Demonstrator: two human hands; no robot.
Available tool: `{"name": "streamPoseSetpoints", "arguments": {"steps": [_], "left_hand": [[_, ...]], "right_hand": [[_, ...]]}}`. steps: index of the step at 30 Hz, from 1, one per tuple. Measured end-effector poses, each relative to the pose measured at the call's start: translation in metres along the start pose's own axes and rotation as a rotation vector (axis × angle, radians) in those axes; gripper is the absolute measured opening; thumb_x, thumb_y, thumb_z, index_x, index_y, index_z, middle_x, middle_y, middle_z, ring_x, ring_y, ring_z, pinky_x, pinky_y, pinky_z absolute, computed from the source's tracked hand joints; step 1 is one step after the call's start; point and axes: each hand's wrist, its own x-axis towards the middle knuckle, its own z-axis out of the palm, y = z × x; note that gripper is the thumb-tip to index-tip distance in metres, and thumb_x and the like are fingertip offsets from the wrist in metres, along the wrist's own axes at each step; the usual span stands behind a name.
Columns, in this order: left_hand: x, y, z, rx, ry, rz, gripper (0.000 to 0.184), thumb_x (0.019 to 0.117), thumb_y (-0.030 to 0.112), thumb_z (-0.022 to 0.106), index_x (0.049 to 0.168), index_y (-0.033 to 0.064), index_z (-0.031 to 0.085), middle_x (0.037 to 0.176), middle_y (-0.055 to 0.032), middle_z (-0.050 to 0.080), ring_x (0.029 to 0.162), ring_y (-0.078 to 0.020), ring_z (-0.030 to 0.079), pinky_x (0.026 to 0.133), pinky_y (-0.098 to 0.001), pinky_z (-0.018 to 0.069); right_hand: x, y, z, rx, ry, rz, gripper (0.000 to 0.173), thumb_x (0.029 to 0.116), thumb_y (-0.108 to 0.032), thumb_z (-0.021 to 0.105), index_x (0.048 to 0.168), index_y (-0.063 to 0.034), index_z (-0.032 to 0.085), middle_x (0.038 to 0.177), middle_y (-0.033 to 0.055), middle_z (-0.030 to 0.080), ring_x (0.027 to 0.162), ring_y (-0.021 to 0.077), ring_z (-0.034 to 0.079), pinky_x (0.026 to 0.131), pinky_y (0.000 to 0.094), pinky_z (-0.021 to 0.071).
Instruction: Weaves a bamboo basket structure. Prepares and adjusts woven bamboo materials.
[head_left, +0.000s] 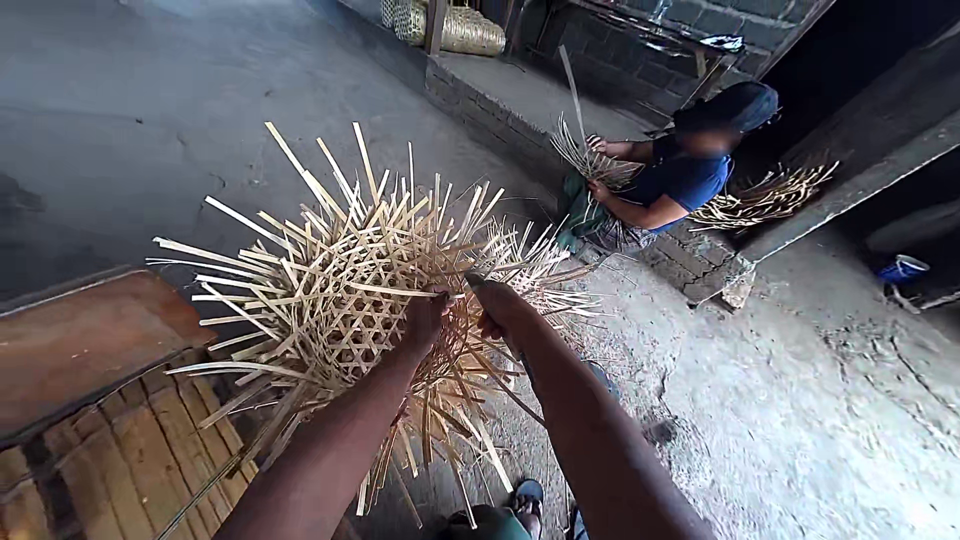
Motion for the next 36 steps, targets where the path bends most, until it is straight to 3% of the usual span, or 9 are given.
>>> {"name": "streamPoseSetpoints", "arguments": {"steps": [4, 10, 19, 27, 32, 36], "left_hand": [[-0.006, 0.004, -0.004, -0.087, -0.009, -0.051, 0.021, 0.1057, 0.004, 0.05, 0.121, -0.0056, 0.06, 0.109, -0.016, 0.071, 0.093, -0.0171, 0.071, 0.084, -0.0315, 0.0586], [-0.011, 0.016, -0.009, -0.192, 0.082, -0.17, 0.022, 0.1077, 0.007, 0.049, 0.122, -0.005, 0.06, 0.106, -0.0169, 0.07, 0.09, -0.0189, 0.072, 0.08, -0.0322, 0.0594], [-0.009, 0.018, -0.015, -0.332, 0.157, -0.261, 0.022, 0.1084, 0.007, 0.048, 0.125, -0.0038, 0.055, 0.103, -0.0177, 0.072, 0.088, -0.021, 0.073, 0.079, -0.0331, 0.0596], [-0.007, 0.017, -0.012, -0.335, 0.14, -0.188, 0.02, 0.1067, 0.005, 0.051, 0.123, -0.0047, 0.056, 0.099, -0.0179, 0.071, 0.086, -0.0207, 0.073, 0.08, -0.0331, 0.0603], [-0.008, 0.017, -0.009, -0.3, 0.089, -0.11, 0.019, 0.1062, 0.003, 0.05, 0.121, -0.0061, 0.058, 0.1, -0.0172, 0.07, 0.085, -0.0199, 0.073, 0.079, -0.0328, 0.0613], [-0.008, 0.011, -0.006, -0.283, 0.061, -0.093, 0.018, 0.1064, 0.004, 0.05, 0.119, -0.0064, 0.058, 0.099, -0.0167, 0.071, 0.085, -0.0187, 0.073, 0.08, -0.032, 0.0613]], "right_hand": [[0.016, -0.007, 0.016, -0.078, -0.047, 0.015, 0.049, 0.1101, -0.051, 0.037, 0.132, -0.0112, 0.056, 0.067, 0.0099, 0.059, 0.045, 0.0161, 0.056, 0.044, 0.0283, 0.0478], [0.021, -0.014, 0.031, -0.041, -0.082, -0.009, 0.057, 0.1086, -0.056, 0.036, 0.113, -0.0042, 0.058, 0.064, 0.008, 0.058, 0.044, 0.0146, 0.055, 0.044, 0.0268, 0.0476], [0.03, -0.009, 0.038, -0.105, -0.06, -0.08, 0.056, 0.1107, -0.053, 0.031, 0.117, -0.0038, 0.057, 0.062, 0.0094, 0.059, 0.042, 0.0155, 0.055, 0.042, 0.0274, 0.0475], [0.03, -0.008, 0.042, -0.168, -0.01, -0.114, 0.053, 0.1113, -0.051, 0.031, 0.121, -0.0045, 0.055, 0.064, 0.0091, 0.056, 0.044, 0.0162, 0.055, 0.044, 0.0291, 0.0491], [0.037, -0.011, 0.044, -0.319, 0.057, -0.146, 0.056, 0.1118, -0.048, 0.031, 0.121, -0.001, 0.058, 0.078, 0.0133, 0.062, 0.054, 0.0202, 0.061, 0.055, 0.0352, 0.0544], [0.04, -0.01, 0.043, -0.337, 0.066, -0.136, 0.059, 0.1112, -0.051, 0.031, 0.114, 0.0007, 0.06, 0.076, 0.0125, 0.062, 0.053, 0.019, 0.061, 0.054, 0.0338, 0.0544]]}}
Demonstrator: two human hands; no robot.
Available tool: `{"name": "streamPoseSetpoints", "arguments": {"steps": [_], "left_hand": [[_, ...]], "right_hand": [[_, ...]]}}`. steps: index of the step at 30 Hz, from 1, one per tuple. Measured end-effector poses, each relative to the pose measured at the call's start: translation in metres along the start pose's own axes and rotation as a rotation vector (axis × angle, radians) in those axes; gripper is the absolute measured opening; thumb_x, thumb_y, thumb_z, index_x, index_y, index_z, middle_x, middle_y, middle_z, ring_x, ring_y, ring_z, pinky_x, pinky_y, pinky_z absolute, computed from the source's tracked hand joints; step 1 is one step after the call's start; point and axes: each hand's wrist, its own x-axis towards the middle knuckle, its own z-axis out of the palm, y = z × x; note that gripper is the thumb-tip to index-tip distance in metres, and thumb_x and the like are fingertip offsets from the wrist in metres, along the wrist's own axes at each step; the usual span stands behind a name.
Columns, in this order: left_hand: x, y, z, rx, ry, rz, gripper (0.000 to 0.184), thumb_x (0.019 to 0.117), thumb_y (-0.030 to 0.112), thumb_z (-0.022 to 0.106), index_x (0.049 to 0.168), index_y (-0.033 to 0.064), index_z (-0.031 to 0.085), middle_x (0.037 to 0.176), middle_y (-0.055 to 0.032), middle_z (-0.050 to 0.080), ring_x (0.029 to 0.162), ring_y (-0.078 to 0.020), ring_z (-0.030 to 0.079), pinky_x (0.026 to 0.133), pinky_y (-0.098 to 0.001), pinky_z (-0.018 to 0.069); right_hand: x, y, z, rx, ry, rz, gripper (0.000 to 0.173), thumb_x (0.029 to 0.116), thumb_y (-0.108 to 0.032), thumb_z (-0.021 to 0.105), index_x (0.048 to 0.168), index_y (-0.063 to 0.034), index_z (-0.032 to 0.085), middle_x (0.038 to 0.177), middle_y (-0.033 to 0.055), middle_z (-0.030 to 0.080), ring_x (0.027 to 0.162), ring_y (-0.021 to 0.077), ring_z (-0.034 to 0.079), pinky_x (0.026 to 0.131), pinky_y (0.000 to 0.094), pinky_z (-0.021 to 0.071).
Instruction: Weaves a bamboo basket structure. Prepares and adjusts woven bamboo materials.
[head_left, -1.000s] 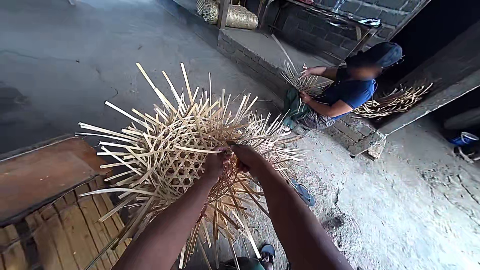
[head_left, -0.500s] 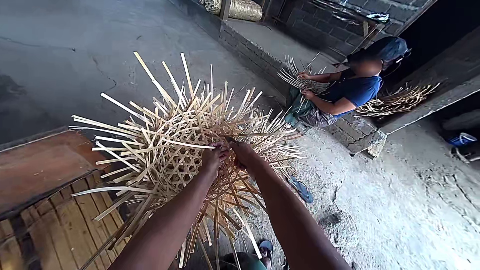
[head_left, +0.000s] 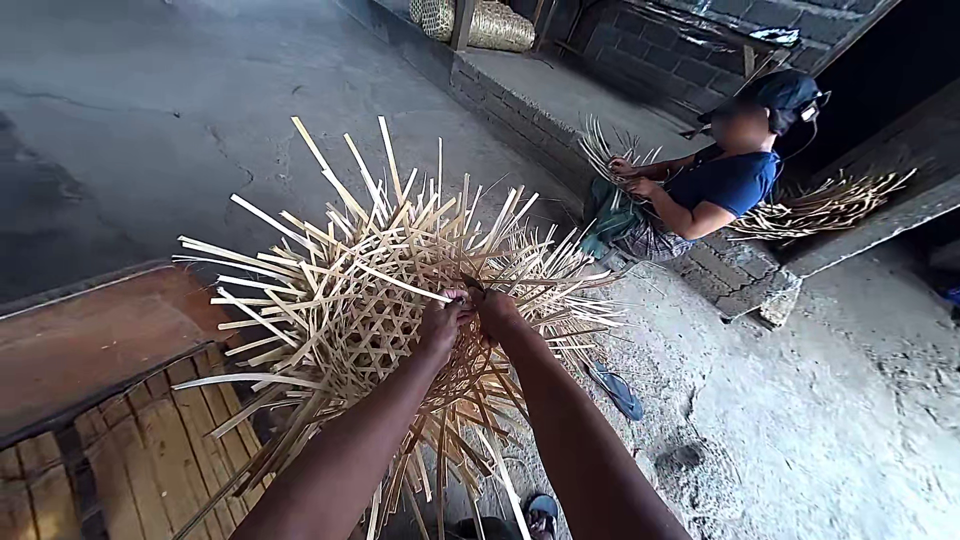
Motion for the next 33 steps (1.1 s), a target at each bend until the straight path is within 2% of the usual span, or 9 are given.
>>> {"name": "streamPoseSetpoints", "arguments": {"steps": [6, 10, 12, 14, 18, 23, 26, 31, 33], "left_hand": [[0.0, -0.003, 0.002, 0.043, 0.021, -0.006, 0.019, 0.1071, 0.005, 0.049, 0.119, -0.0061, 0.059, 0.102, -0.0157, 0.069, 0.084, -0.0171, 0.073, 0.078, -0.0305, 0.0611], [0.006, 0.007, 0.003, -0.02, 0.081, -0.061, 0.02, 0.1079, 0.005, 0.048, 0.122, -0.006, 0.056, 0.095, -0.0172, 0.07, 0.08, -0.02, 0.073, 0.076, -0.0326, 0.0616], [0.003, 0.007, 0.005, -0.03, 0.074, -0.048, 0.019, 0.1074, 0.005, 0.049, 0.121, -0.0054, 0.058, 0.092, -0.0161, 0.07, 0.078, -0.0193, 0.072, 0.076, -0.0333, 0.0608], [0.0, 0.003, 0.009, -0.016, 0.05, -0.008, 0.018, 0.1061, 0.004, 0.051, 0.119, -0.0039, 0.06, 0.097, -0.0147, 0.069, 0.079, -0.0183, 0.071, 0.077, -0.0341, 0.0607], [-0.002, -0.009, 0.006, 0.148, -0.045, 0.101, 0.021, 0.1064, 0.006, 0.051, 0.121, -0.0021, 0.063, 0.11, -0.0156, 0.068, 0.088, -0.02, 0.071, 0.083, -0.0383, 0.0605], [-0.006, -0.009, 0.013, 0.289, -0.06, 0.169, 0.021, 0.1058, 0.006, 0.052, 0.118, -0.0014, 0.067, 0.11, -0.0175, 0.07, 0.095, -0.0231, 0.07, 0.09, -0.0427, 0.058], [-0.008, -0.008, 0.016, 0.343, -0.074, 0.153, 0.023, 0.1068, 0.007, 0.05, 0.12, 0.0007, 0.068, 0.112, -0.0183, 0.07, 0.099, -0.0256, 0.071, 0.093, -0.0447, 0.0575], [0.014, -0.006, 0.004, 0.177, -0.016, 0.068, 0.026, 0.1095, 0.012, 0.046, 0.126, 0.0003, 0.061, 0.101, -0.0163, 0.072, 0.086, -0.0217, 0.073, 0.082, -0.0409, 0.0604], [0.014, -0.009, 0.004, 0.13, -0.026, 0.056, 0.026, 0.1087, 0.01, 0.046, 0.126, -0.0019, 0.061, 0.1, -0.016, 0.072, 0.086, -0.0203, 0.072, 0.082, -0.0382, 0.0605]], "right_hand": [[-0.001, -0.002, 0.003, -0.04, 0.015, -0.008, 0.058, 0.1121, -0.048, 0.03, 0.113, 0.001, 0.062, 0.085, 0.0146, 0.064, 0.061, 0.0208, 0.065, 0.061, 0.0358, 0.0566], [-0.004, 0.004, 0.002, 0.182, -0.02, -0.005, 0.06, 0.1111, -0.052, 0.03, 0.117, -0.0013, 0.061, 0.072, 0.0118, 0.063, 0.05, 0.0182, 0.061, 0.05, 0.0321, 0.0528], [-0.007, 0.009, 0.001, 0.217, -0.035, 0.012, 0.061, 0.1104, -0.054, 0.03, 0.12, -0.0022, 0.06, 0.071, 0.0125, 0.063, 0.048, 0.019, 0.06, 0.049, 0.0323, 0.0528], [-0.007, 0.012, 0.002, 0.225, -0.019, 0.032, 0.062, 0.11, -0.055, 0.032, 0.12, -0.0019, 0.062, 0.07, 0.013, 0.063, 0.047, 0.0191, 0.059, 0.048, 0.0325, 0.0525], [-0.004, 0.012, 0.004, 0.186, 0.008, 0.073, 0.066, 0.1093, -0.057, 0.03, 0.115, -0.0006, 0.064, 0.07, 0.0136, 0.066, 0.047, 0.02, 0.061, 0.047, 0.0344, 0.054], [-0.005, 0.006, 0.001, 0.191, 0.065, 0.144, 0.07, 0.1086, -0.059, 0.03, 0.1, 0.0012, 0.065, 0.066, 0.012, 0.065, 0.045, 0.0196, 0.06, 0.046, 0.0353, 0.0529], [-0.005, 0.006, 0.0, 0.211, 0.083, 0.171, 0.071, 0.1073, -0.061, 0.033, 0.098, 0.0016, 0.064, 0.065, 0.0113, 0.064, 0.045, 0.0193, 0.06, 0.046, 0.0355, 0.0541], [-0.007, 0.013, 0.001, 0.362, 0.042, 0.036, 0.069, 0.1097, -0.057, 0.026, 0.109, 0.002, 0.061, 0.062, 0.0117, 0.064, 0.044, 0.0198, 0.062, 0.044, 0.0343, 0.0553], [-0.008, 0.02, 0.003, 0.345, 0.027, 0.033, 0.071, 0.1093, -0.059, 0.024, 0.115, 0.0013, 0.062, 0.063, 0.0122, 0.064, 0.045, 0.0203, 0.063, 0.046, 0.0354, 0.0558]]}}
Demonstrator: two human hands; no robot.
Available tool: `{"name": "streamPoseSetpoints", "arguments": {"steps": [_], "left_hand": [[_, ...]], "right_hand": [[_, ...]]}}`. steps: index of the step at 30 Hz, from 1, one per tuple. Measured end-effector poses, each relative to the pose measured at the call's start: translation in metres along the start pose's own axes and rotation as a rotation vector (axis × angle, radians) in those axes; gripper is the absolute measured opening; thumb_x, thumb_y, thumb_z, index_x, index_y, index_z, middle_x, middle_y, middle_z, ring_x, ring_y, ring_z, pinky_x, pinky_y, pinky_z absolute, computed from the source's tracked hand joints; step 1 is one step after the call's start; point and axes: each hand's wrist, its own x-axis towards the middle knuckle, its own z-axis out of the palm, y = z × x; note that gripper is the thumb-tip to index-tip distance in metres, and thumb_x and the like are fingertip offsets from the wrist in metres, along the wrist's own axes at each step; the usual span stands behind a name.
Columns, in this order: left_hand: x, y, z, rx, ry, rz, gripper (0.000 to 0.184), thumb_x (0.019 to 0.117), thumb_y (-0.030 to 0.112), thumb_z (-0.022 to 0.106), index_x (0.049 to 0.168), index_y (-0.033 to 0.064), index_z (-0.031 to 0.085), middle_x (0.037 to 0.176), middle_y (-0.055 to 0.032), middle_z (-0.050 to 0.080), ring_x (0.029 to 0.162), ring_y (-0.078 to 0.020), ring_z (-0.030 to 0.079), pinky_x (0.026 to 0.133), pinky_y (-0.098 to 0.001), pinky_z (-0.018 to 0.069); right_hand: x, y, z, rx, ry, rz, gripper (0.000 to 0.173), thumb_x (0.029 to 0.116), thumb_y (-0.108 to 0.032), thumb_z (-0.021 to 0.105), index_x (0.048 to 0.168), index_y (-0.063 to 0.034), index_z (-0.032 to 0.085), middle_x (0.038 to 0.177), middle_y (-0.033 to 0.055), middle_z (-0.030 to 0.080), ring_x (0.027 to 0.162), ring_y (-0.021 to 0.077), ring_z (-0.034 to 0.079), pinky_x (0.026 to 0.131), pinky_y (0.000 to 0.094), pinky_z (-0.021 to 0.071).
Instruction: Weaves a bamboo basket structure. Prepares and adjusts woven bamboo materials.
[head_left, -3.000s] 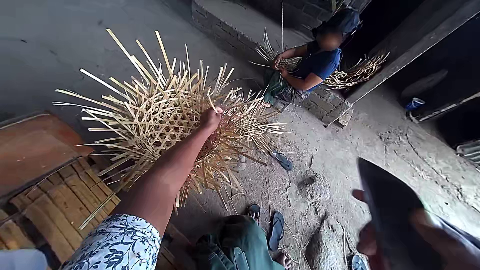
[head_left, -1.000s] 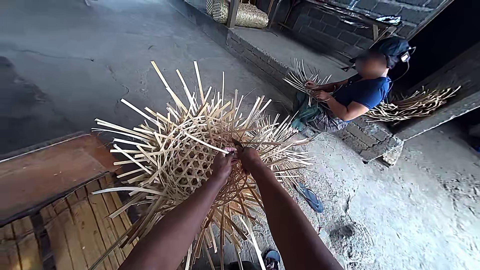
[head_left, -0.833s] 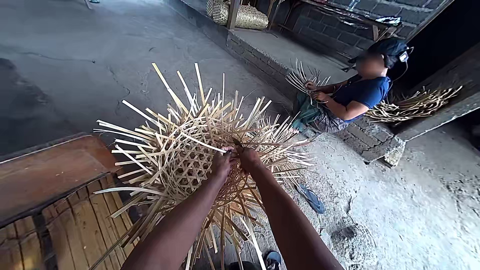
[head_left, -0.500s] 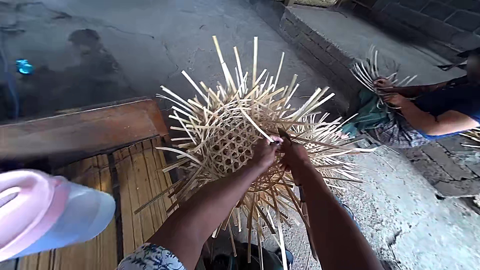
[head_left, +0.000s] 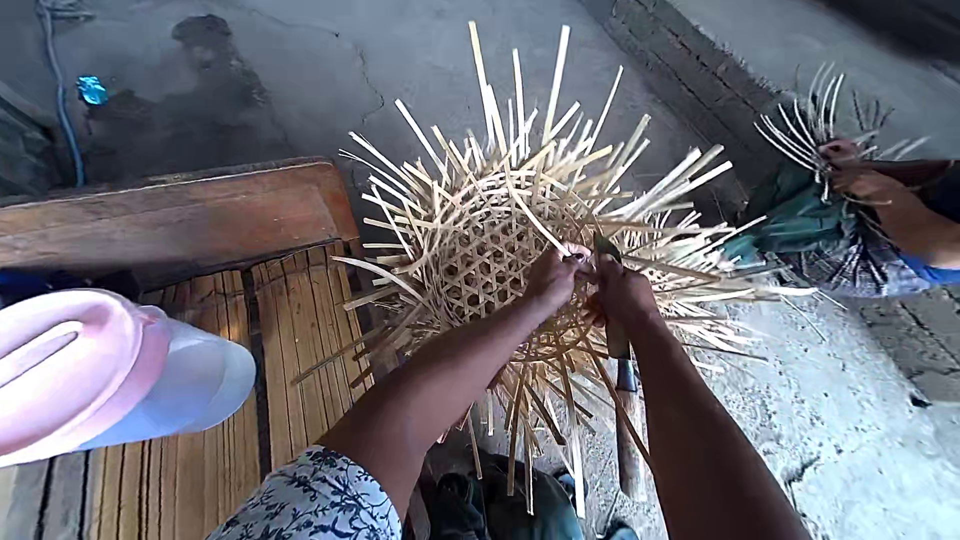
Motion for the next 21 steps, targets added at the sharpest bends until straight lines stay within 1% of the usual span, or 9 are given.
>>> {"name": "streamPoseSetpoints", "arguments": {"steps": [2, 5, 9, 11, 14, 16, 18, 20, 21], "left_hand": [[-0.002, -0.001, 0.003, 0.011, -0.021, 0.038, 0.024, 0.1076, 0.008, 0.048, 0.123, -0.0031, 0.062, 0.105, -0.0159, 0.07, 0.087, -0.0192, 0.072, 0.082, -0.0369, 0.0606], [-0.007, -0.003, 0.004, 0.159, -0.059, 0.157, 0.022, 0.1059, 0.008, 0.051, 0.119, -0.0013, 0.066, 0.115, -0.016, 0.068, 0.095, -0.0203, 0.071, 0.087, -0.0389, 0.06], [-0.013, -0.001, 0.007, 0.267, -0.055, 0.234, 0.021, 0.1055, 0.007, 0.052, 0.118, -0.0001, 0.068, 0.116, -0.0153, 0.07, 0.1, -0.021, 0.071, 0.092, -0.0406, 0.0586], [-0.015, 0.0, 0.01, 0.262, -0.046, 0.258, 0.02, 0.1048, 0.005, 0.053, 0.116, -0.0013, 0.069, 0.117, -0.0155, 0.069, 0.101, -0.0204, 0.07, 0.092, -0.0395, 0.0586], [-0.021, 0.001, 0.011, 0.272, -0.06, 0.291, 0.021, 0.1046, 0.003, 0.051, 0.116, -0.0039, 0.068, 0.114, -0.0167, 0.07, 0.102, -0.0203, 0.069, 0.095, -0.0392, 0.057], [-0.025, -0.001, 0.01, 0.32, -0.07, 0.314, 0.021, 0.1054, 0.004, 0.051, 0.116, -0.0026, 0.067, 0.114, -0.0161, 0.07, 0.1, -0.0209, 0.071, 0.094, -0.0402, 0.058], [-0.029, 0.0, 0.008, 0.396, -0.075, 0.328, 0.021, 0.1069, 0.007, 0.05, 0.118, 0.0006, 0.067, 0.117, -0.0153, 0.07, 0.1, -0.0234, 0.072, 0.093, -0.045, 0.0584], [-0.021, -0.003, 0.007, 0.327, -0.055, 0.299, 0.023, 0.1065, 0.007, 0.049, 0.119, -0.0012, 0.067, 0.115, -0.0151, 0.071, 0.098, -0.0206, 0.072, 0.092, -0.0413, 0.059], [-0.015, -0.002, 0.005, 0.254, -0.039, 0.252, 0.024, 0.1067, 0.006, 0.048, 0.12, -0.0024, 0.065, 0.112, -0.0149, 0.071, 0.095, -0.0187, 0.072, 0.088, -0.0384, 0.0597]], "right_hand": [[0.003, 0.004, 0.0, -0.03, 0.018, 0.013, 0.072, 0.1082, -0.061, 0.024, 0.115, -0.0006, 0.062, 0.064, 0.0137, 0.064, 0.045, 0.0217, 0.062, 0.045, 0.0375, 0.0557], [0.006, 0.0, 0.001, -0.075, 0.046, 0.039, 0.073, 0.1083, -0.061, 0.024, 0.109, -0.001, 0.064, 0.065, 0.0139, 0.065, 0.044, 0.0224, 0.061, 0.045, 0.0389, 0.0547], [0.009, -0.004, 0.0, -0.12, 0.059, 0.062, 0.075, 0.1078, -0.062, 0.026, 0.103, 0.0005, 0.067, 0.068, 0.0148, 0.067, 0.048, 0.0244, 0.064, 0.048, 0.0426, 0.0569], [0.006, -0.004, -0.001, -0.099, 0.065, 0.086, 0.08, 0.1051, -0.068, 0.026, 0.102, 0.0008, 0.067, 0.07, 0.0168, 0.066, 0.05, 0.0273, 0.064, 0.05, 0.0458, 0.0562], [-0.002, 0.001, 0.001, -0.033, 0.074, 0.1, 0.087, 0.0994, -0.077, 0.025, 0.096, -0.0002, 0.065, 0.066, 0.0164, 0.062, 0.046, 0.0272, 0.059, 0.046, 0.0453, 0.0527], [0.002, -0.001, 0.0, -0.036, 0.071, 0.089, 0.083, 0.1018, -0.073, 0.026, 0.096, -0.0002, 0.066, 0.067, 0.0159, 0.063, 0.046, 0.0261, 0.059, 0.046, 0.0446, 0.0526], [0.01, -0.005, -0.001, -0.048, 0.06, 0.103, 0.079, 0.1045, -0.069, 0.027, 0.097, 0.0, 0.066, 0.07, 0.0156, 0.065, 0.048, 0.0259, 0.061, 0.049, 0.0453, 0.0549], [0.009, -0.006, -0.002, -0.022, 0.042, 0.079, 0.079, 0.1061, -0.066, 0.025, 0.101, 0.0005, 0.067, 0.071, 0.0162, 0.066, 0.05, 0.0261, 0.063, 0.05, 0.0448, 0.0559], [0.005, -0.005, -0.002, 0.011, 0.023, 0.049, 0.079, 0.1066, -0.065, 0.022, 0.104, 0.0008, 0.066, 0.07, 0.0158, 0.066, 0.049, 0.0247, 0.063, 0.049, 0.0422, 0.0557]]}}
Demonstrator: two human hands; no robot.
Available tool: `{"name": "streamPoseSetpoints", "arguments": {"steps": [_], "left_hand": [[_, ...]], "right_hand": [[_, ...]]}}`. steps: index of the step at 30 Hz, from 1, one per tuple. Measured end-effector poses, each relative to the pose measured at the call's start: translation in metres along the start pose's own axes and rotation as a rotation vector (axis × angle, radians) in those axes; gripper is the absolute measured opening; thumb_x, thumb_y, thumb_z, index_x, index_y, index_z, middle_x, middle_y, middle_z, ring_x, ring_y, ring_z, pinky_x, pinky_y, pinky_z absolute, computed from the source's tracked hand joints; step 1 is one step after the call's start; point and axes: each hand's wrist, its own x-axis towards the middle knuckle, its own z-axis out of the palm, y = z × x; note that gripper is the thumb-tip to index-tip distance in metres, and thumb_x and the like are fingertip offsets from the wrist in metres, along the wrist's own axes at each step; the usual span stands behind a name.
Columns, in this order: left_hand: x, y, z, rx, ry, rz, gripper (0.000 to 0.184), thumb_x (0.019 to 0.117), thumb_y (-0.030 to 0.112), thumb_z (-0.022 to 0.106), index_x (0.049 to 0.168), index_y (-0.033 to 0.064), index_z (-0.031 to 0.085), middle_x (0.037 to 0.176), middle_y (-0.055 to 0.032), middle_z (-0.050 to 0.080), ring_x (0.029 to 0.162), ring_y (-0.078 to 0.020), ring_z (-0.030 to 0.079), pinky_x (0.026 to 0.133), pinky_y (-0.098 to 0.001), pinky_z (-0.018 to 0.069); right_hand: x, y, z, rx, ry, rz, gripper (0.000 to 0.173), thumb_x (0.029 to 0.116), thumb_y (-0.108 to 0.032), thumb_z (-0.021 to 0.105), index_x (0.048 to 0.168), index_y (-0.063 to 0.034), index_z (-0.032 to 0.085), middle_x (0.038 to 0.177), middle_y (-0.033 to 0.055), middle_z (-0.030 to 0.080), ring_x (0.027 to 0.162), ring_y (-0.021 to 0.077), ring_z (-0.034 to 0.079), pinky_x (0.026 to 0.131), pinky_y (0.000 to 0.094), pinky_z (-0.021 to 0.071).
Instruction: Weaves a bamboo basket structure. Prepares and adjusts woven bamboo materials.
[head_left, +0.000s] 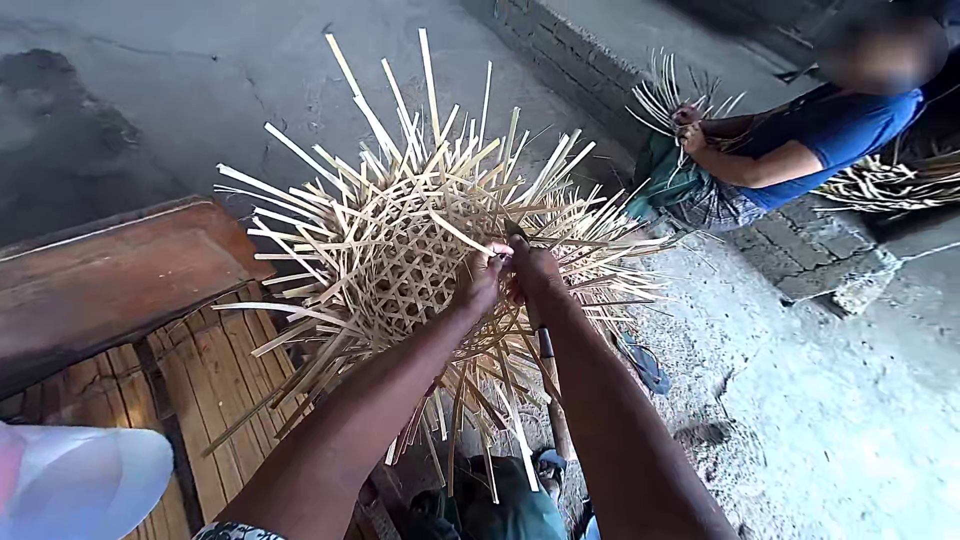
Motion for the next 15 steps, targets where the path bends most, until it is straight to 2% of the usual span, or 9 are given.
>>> {"name": "streamPoseSetpoints", "arguments": {"steps": [2, 4, 7, 10, 12, 15], "left_hand": [[0.009, 0.004, -0.007, -0.081, 0.054, -0.11, 0.023, 0.1077, 0.009, 0.048, 0.122, -0.0007, 0.063, 0.105, -0.0143, 0.072, 0.087, -0.0181, 0.074, 0.081, -0.0363, 0.0616], [0.004, 0.011, -0.01, -0.065, 0.041, -0.151, 0.023, 0.1091, 0.012, 0.047, 0.124, 0.0034, 0.061, 0.105, -0.0142, 0.071, 0.085, -0.0193, 0.073, 0.079, -0.0378, 0.0608], [-0.003, 0.015, -0.003, 0.039, -0.005, -0.072, 0.022, 0.1089, 0.012, 0.048, 0.123, 0.0042, 0.063, 0.111, -0.0137, 0.071, 0.09, -0.0208, 0.073, 0.085, -0.041, 0.0613], [-0.008, 0.013, 0.0, 0.175, -0.021, 0.067, 0.021, 0.1064, 0.008, 0.051, 0.118, 0.0036, 0.068, 0.12, -0.013, 0.069, 0.101, -0.0215, 0.071, 0.094, -0.0439, 0.0583], [-0.011, 0.015, 0.002, 0.194, -0.008, 0.118, 0.02, 0.1051, 0.005, 0.052, 0.115, 0.0017, 0.069, 0.119, -0.0138, 0.069, 0.103, -0.021, 0.07, 0.095, -0.0423, 0.0569], [-0.013, 0.02, 0.003, 0.262, -0.003, 0.105, 0.022, 0.1053, 0.006, 0.052, 0.117, 0.0026, 0.07, 0.115, -0.0139, 0.072, 0.103, -0.0226, 0.071, 0.096, -0.0447, 0.0559]], "right_hand": [[-0.012, 0.005, 0.002, 0.099, -0.04, -0.066, 0.078, 0.106, -0.067, 0.021, 0.106, 0.0002, 0.061, 0.064, 0.0126, 0.063, 0.043, 0.019, 0.059, 0.043, 0.0333, 0.0518], [-0.017, 0.007, 0.002, 0.123, -0.053, -0.073, 0.074, 0.1069, -0.064, 0.023, 0.108, -0.0002, 0.06, 0.062, 0.0124, 0.062, 0.042, 0.0182, 0.057, 0.042, 0.0316, 0.0504], [-0.014, 0.006, 0.001, 0.102, -0.026, -0.025, 0.072, 0.1075, -0.063, 0.024, 0.11, -0.0014, 0.061, 0.064, 0.0134, 0.06, 0.042, 0.0197, 0.057, 0.042, 0.033, 0.0505], [-0.014, 0.003, -0.001, 0.093, -0.012, 0.031, 0.08, 0.1059, -0.067, 0.022, 0.106, 0.0, 0.066, 0.064, 0.0132, 0.061, 0.044, 0.0203, 0.057, 0.044, 0.0346, 0.0512], [-0.01, 0.002, -0.001, 0.088, -0.005, 0.048, 0.082, 0.1045, -0.069, 0.022, 0.104, -0.0002, 0.066, 0.062, 0.0127, 0.06, 0.043, 0.0203, 0.057, 0.044, 0.035, 0.0512], [-0.008, -0.001, -0.002, 0.095, 0.013, 0.058, 0.08, 0.1043, -0.069, 0.025, 0.098, -0.0002, 0.065, 0.063, 0.013, 0.06, 0.043, 0.0209, 0.056, 0.044, 0.0362, 0.0511]]}}
